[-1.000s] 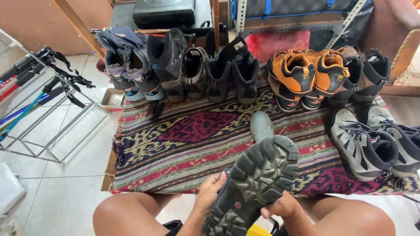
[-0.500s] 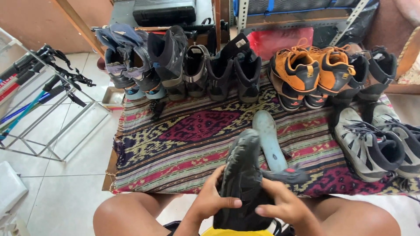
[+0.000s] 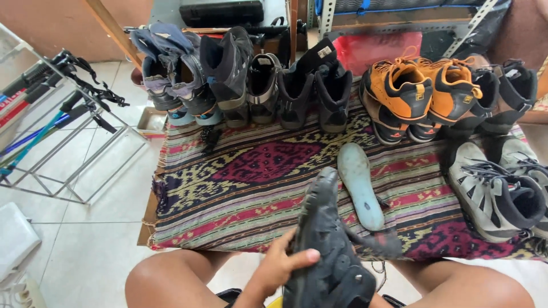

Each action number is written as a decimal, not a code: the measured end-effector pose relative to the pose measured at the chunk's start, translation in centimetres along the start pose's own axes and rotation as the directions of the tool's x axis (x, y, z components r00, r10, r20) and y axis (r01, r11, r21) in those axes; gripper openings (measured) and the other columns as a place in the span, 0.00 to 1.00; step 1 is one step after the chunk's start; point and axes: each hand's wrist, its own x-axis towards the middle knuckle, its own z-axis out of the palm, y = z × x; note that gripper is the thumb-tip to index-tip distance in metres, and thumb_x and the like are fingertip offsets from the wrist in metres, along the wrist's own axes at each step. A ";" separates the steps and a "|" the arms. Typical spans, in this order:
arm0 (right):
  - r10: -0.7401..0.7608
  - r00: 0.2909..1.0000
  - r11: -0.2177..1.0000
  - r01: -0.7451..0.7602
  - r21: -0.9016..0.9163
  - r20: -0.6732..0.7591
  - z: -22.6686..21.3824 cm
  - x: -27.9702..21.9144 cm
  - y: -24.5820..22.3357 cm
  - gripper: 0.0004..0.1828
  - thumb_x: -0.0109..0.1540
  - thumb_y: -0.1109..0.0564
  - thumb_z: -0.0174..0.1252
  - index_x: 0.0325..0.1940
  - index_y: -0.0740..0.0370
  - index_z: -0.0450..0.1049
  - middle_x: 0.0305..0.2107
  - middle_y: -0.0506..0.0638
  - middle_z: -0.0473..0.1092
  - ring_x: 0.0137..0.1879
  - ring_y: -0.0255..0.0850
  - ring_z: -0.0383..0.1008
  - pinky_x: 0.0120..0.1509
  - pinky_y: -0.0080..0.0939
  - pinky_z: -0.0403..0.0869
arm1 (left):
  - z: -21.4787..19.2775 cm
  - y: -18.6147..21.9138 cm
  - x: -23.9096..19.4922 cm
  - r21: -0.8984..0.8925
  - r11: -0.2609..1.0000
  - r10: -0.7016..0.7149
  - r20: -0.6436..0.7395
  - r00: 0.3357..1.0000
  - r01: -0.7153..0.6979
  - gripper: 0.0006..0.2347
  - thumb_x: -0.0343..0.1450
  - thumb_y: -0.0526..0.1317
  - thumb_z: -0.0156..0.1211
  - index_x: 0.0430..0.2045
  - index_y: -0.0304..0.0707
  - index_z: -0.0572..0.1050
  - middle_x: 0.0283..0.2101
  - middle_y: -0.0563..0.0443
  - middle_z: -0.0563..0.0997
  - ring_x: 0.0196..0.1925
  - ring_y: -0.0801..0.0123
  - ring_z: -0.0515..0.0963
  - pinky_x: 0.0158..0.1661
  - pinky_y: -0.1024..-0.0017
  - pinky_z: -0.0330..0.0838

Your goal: The person unties the laces of a black shoe and removes the insole. They then insert a new insole into the shoe and press it down to fit. Finally, they tie the laces back together.

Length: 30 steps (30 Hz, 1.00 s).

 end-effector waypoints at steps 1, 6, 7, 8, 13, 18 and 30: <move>-0.004 1.000 1.000 0.004 -0.028 0.020 0.6 -0.4 0.8 0.15 0.51 0.62 0.64 0.42 0.67 0.83 0.41 0.55 0.80 0.48 0.43 0.78 0.55 0.43 0.76 | 0.4 0.6 -0.4 0.000 1.000 -0.001 0.004 1.000 0.001 0.29 0.54 0.45 0.69 0.52 0.38 0.75 0.46 0.49 0.82 0.45 0.69 0.80 0.47 0.73 0.77; -0.014 0.991 0.984 0.037 -0.175 0.135 2.4 -2.2 2.5 0.15 0.53 0.60 0.62 0.43 0.64 0.82 0.42 0.51 0.80 0.49 0.40 0.78 0.54 0.41 0.76 | 0.5 -1.2 0.4 0.320 0.900 -0.291 -0.065 0.955 0.296 0.46 0.53 0.63 0.65 0.67 0.48 0.55 0.70 0.49 0.56 0.72 0.65 0.57 0.69 0.66 0.50; -0.028 0.987 0.977 0.061 -0.203 0.161 2.5 -1.4 2.0 0.15 0.53 0.59 0.62 0.43 0.64 0.82 0.42 0.50 0.80 0.49 0.39 0.77 0.54 0.41 0.76 | 0.8 0.1 0.1 0.325 0.903 -0.276 -0.064 0.959 0.282 0.46 0.53 0.63 0.65 0.67 0.48 0.55 0.70 0.49 0.56 0.72 0.65 0.57 0.69 0.66 0.50; -0.042 0.982 0.969 0.085 -0.230 0.187 2.7 -0.6 1.5 0.15 0.54 0.59 0.61 0.43 0.63 0.82 0.43 0.50 0.80 0.49 0.38 0.77 0.54 0.40 0.76 | 1.2 1.3 -0.2 0.198 0.944 -0.267 -0.015 0.964 0.265 0.41 0.54 0.57 0.66 0.63 0.45 0.62 0.63 0.50 0.68 0.62 0.67 0.69 0.61 0.70 0.63; 0.004 0.944 0.929 0.118 -0.351 0.330 2.9 -2.1 -2.2 0.15 0.56 0.57 0.59 0.44 0.61 0.82 0.43 0.46 0.80 0.49 0.35 0.76 0.53 0.38 0.76 | 0.0 -0.1 -0.7 -0.065 0.980 -0.195 -0.093 0.976 0.190 0.25 0.56 0.43 0.69 0.47 0.34 0.77 0.44 0.46 0.84 0.44 0.67 0.82 0.46 0.71 0.78; 0.046 0.894 0.879 0.175 -0.443 0.445 1.6 -2.0 -9.7 0.15 0.58 0.55 0.57 0.45 0.58 0.81 0.44 0.42 0.80 0.49 0.32 0.76 0.53 0.36 0.76 | -3.0 1.1 -1.7 -0.042 0.999 0.019 -0.319 0.948 -0.034 0.30 0.50 0.36 0.74 0.49 0.36 0.75 0.42 0.44 0.86 0.41 0.64 0.82 0.44 0.71 0.78; -0.896 0.010 0.320 0.708 -0.630 -0.444 -1.9 -1.5 -33.0 0.20 0.76 0.57 0.37 0.62 0.81 0.61 0.57 0.75 0.63 0.70 0.60 0.64 0.67 0.45 0.67 | -2.9 5.1 -3.4 0.536 0.816 0.204 -0.614 0.762 0.213 0.44 0.46 0.56 0.74 0.59 0.56 0.62 0.50 0.53 0.81 0.52 0.57 0.80 0.52 0.64 0.70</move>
